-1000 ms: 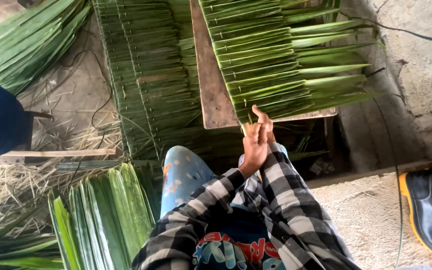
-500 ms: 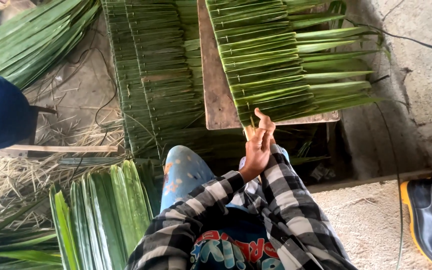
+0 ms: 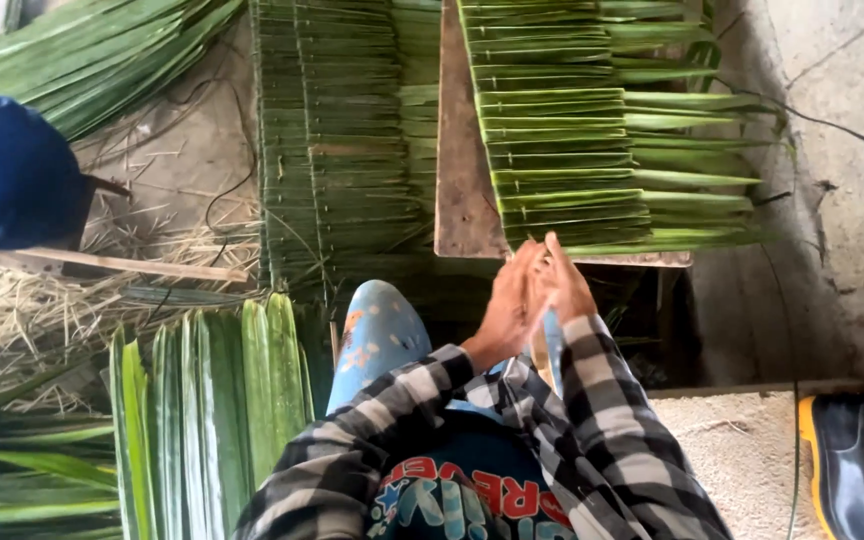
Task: Thatching palm leaves onto a wooden frame to create a roof panel
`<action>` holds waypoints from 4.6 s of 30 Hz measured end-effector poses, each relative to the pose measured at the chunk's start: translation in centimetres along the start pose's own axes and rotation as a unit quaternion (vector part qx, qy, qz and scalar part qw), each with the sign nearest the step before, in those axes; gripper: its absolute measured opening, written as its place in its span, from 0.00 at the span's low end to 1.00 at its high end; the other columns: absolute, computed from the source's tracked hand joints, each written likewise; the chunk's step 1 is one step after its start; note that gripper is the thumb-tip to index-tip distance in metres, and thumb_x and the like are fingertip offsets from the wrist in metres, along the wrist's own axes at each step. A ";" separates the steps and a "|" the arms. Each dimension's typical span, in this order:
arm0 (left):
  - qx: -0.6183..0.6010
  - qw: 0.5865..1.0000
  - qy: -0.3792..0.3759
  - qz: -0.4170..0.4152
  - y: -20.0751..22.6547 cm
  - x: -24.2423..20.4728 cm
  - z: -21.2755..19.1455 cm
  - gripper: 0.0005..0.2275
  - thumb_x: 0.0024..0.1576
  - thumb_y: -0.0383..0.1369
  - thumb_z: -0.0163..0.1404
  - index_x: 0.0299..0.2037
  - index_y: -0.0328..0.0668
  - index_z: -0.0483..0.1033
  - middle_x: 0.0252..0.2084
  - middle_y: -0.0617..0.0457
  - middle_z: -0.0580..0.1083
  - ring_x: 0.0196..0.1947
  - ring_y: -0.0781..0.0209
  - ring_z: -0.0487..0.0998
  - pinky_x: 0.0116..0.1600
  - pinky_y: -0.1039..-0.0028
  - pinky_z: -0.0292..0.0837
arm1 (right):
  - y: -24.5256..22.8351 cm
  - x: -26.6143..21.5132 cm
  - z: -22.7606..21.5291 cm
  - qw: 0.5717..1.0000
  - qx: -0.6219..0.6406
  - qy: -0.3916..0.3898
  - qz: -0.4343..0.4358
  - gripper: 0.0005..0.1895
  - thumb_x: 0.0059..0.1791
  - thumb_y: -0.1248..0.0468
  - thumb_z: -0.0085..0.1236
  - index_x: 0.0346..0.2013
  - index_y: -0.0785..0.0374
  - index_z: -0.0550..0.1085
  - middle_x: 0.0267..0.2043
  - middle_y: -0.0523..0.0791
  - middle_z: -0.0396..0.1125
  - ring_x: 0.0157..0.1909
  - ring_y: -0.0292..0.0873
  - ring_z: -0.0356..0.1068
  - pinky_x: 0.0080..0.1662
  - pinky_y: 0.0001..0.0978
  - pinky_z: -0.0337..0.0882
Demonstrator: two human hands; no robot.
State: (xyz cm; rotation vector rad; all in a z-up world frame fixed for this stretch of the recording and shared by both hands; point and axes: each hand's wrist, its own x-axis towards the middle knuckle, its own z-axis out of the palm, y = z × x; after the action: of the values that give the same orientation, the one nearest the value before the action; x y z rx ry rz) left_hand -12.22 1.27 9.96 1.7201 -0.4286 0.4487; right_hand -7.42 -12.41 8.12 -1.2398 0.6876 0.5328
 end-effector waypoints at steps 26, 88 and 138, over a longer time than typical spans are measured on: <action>0.086 0.920 -0.365 0.114 -8.0 -15.6 -4.8 0.15 0.52 0.32 0.57 0.51 0.59 0.79 0.66 0.51 0.69 0.64 0.43 0.71 0.66 0.54 0.65 | 6.2 2.9 -4.8 0.971 0.045 -0.226 0.060 0.41 0.52 0.31 0.44 0.64 0.59 0.69 0.55 0.62 0.69 0.49 0.64 0.75 0.44 0.64 0.76; 0.586 0.653 0.074 -0.474 0.9 -26.3 -31.1 0.32 0.43 0.53 0.66 0.44 0.38 0.64 0.39 0.48 0.67 0.38 0.40 0.81 0.43 0.52 0.79 | 11.0 8.5 -5.7 0.954 0.212 -0.205 0.053 0.27 0.58 0.48 0.48 0.67 0.60 0.64 0.62 0.69 0.61 0.68 0.68 0.62 0.67 0.70 0.60; 0.634 0.707 0.105 -0.295 -0.6 -28.4 -31.9 0.06 0.47 0.29 0.58 0.32 0.48 0.73 0.38 0.51 0.70 0.38 0.51 0.72 0.44 0.64 0.68 | 10.3 5.5 -5.3 0.946 0.271 -0.179 0.024 0.17 0.55 0.53 0.58 0.51 0.61 0.73 0.64 0.70 0.59 0.69 0.68 0.61 0.69 0.71 0.56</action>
State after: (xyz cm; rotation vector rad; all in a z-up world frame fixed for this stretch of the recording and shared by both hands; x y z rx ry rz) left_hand -38.18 33.86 0.51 2.9126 0.8470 0.4727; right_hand -11.87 -14.89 -3.65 -0.5905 0.5069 0.5441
